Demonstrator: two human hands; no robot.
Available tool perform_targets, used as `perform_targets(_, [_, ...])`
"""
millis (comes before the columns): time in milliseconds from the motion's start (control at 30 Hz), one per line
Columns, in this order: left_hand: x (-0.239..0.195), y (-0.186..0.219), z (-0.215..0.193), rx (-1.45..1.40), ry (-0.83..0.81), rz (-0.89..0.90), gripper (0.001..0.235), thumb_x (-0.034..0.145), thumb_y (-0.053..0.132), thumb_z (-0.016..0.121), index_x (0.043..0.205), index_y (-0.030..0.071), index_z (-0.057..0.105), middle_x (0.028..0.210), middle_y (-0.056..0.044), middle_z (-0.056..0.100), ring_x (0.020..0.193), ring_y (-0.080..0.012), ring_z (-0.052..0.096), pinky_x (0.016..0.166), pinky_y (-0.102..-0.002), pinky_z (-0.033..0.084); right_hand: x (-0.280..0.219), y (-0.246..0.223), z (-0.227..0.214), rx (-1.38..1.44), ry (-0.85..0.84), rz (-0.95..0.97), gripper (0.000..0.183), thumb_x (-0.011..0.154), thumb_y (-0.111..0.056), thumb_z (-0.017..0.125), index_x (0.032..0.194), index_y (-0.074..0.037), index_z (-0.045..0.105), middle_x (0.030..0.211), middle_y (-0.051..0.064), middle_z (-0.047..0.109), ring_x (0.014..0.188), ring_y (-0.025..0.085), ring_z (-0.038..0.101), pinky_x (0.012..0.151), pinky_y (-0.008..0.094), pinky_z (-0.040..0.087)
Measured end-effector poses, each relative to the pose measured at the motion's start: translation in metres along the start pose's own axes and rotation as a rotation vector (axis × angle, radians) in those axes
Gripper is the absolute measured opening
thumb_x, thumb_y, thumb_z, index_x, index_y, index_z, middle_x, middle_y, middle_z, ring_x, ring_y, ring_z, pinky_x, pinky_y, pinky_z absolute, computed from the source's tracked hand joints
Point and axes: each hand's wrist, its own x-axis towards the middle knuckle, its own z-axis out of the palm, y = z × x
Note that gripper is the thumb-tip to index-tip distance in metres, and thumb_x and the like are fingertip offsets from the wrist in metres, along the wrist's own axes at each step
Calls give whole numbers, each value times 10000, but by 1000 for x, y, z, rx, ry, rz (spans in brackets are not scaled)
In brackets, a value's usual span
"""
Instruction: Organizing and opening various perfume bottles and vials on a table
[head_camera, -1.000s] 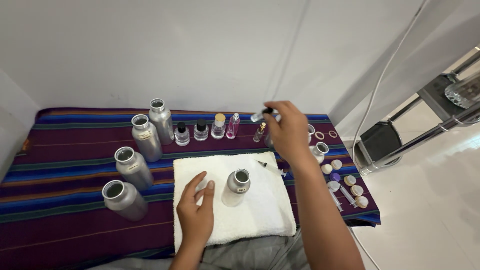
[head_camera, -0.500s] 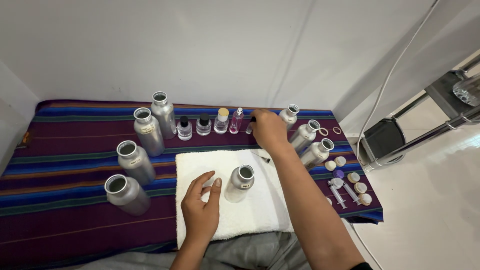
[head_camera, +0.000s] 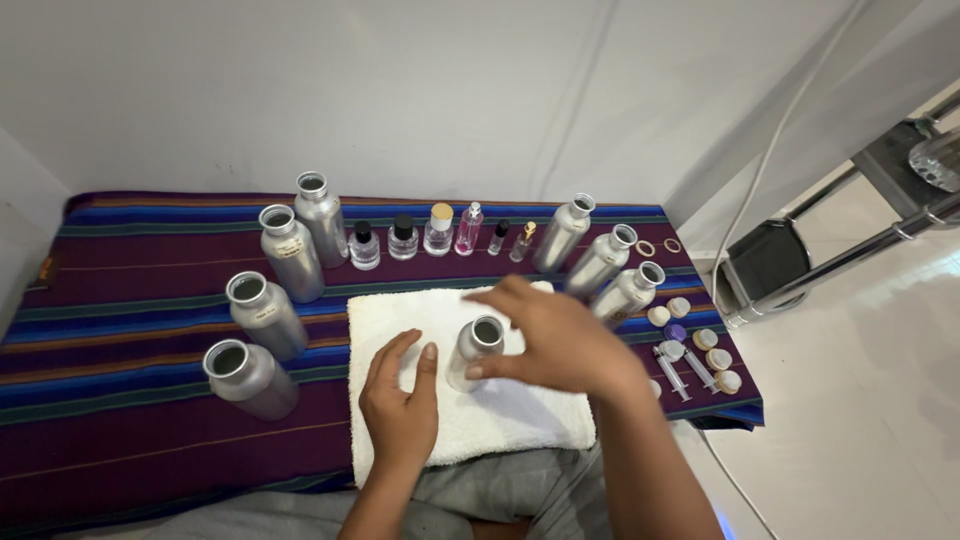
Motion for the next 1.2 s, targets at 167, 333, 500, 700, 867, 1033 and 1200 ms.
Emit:
perform_targets(167, [1, -12, 4, -16, 87, 127, 271, 942, 256, 688, 1155, 98, 741, 1317, -102, 684, 1295, -245, 612, 1094, -394, 454, -8, 16, 24, -29, 198, -74, 382, 879, -434, 767, 1147, -178, 678, 1025, 17, 677, 882, 266, 691, 720, 420, 501])
perform_targets(333, [23, -25, -1, -276, 37, -169, 307, 926, 205, 687, 1192, 55, 712, 1435, -127, 611, 1329, -225, 586, 1011, -368, 583, -29, 31, 8, 9, 292, -100, 277, 903, -338, 757, 1074, -139, 670, 1005, 27, 745, 893, 230, 695, 748, 389, 509])
perform_targets(500, [38, 27, -27, -633, -4, -699, 337, 920, 173, 655, 1226, 31, 645, 1373, -94, 640, 1289, -249, 648, 1008, -406, 589, -66, 54, -8, -5, 474, 10, 227, 841, -296, 805, 995, -161, 706, 855, -8, 704, 717, 181, 631, 666, 341, 460])
perform_targets(700, [35, 19, -29, -682, -101, -609, 470, 994, 72, 551, 1450, -27, 491, 1440, -200, 472, 1471, -388, 447, 1157, -550, 406, -102, 89, -11, 8, 634, 222, 339, 735, -163, 875, 1056, -109, 778, 657, 121, 624, 634, 319, 632, 661, 411, 510])
perform_targets(867, [30, 12, -24, -629, -104, -545, 451, 999, 88, 575, 1436, -15, 525, 1386, -161, 492, 1437, -331, 492, 1148, -501, 435, -108, 119, 3, -31, 682, 307, 310, 756, -166, 870, 1043, -94, 777, 680, 123, 631, 676, 315, 646, 684, 407, 515])
perform_targets(1033, [27, -4, -15, -548, -103, -472, 452, 996, 109, 616, 1427, -7, 545, 1431, -196, 505, 1425, -322, 493, 1141, -469, 442, -106, 139, 17, -46, 727, 328, 307, 778, -183, 867, 1066, -118, 781, 708, 102, 645, 704, 302, 664, 698, 405, 529])
perform_targets(1200, [16, 4, -5, -222, -141, -271, 431, 925, 97, 732, 1336, 9, 637, 1456, -256, 526, 1410, -415, 481, 1144, -463, 450, -116, 126, 9, -229, 590, 485, 394, 864, -342, 781, 1215, -170, 734, 907, 102, 711, 847, 348, 723, 763, 493, 558])
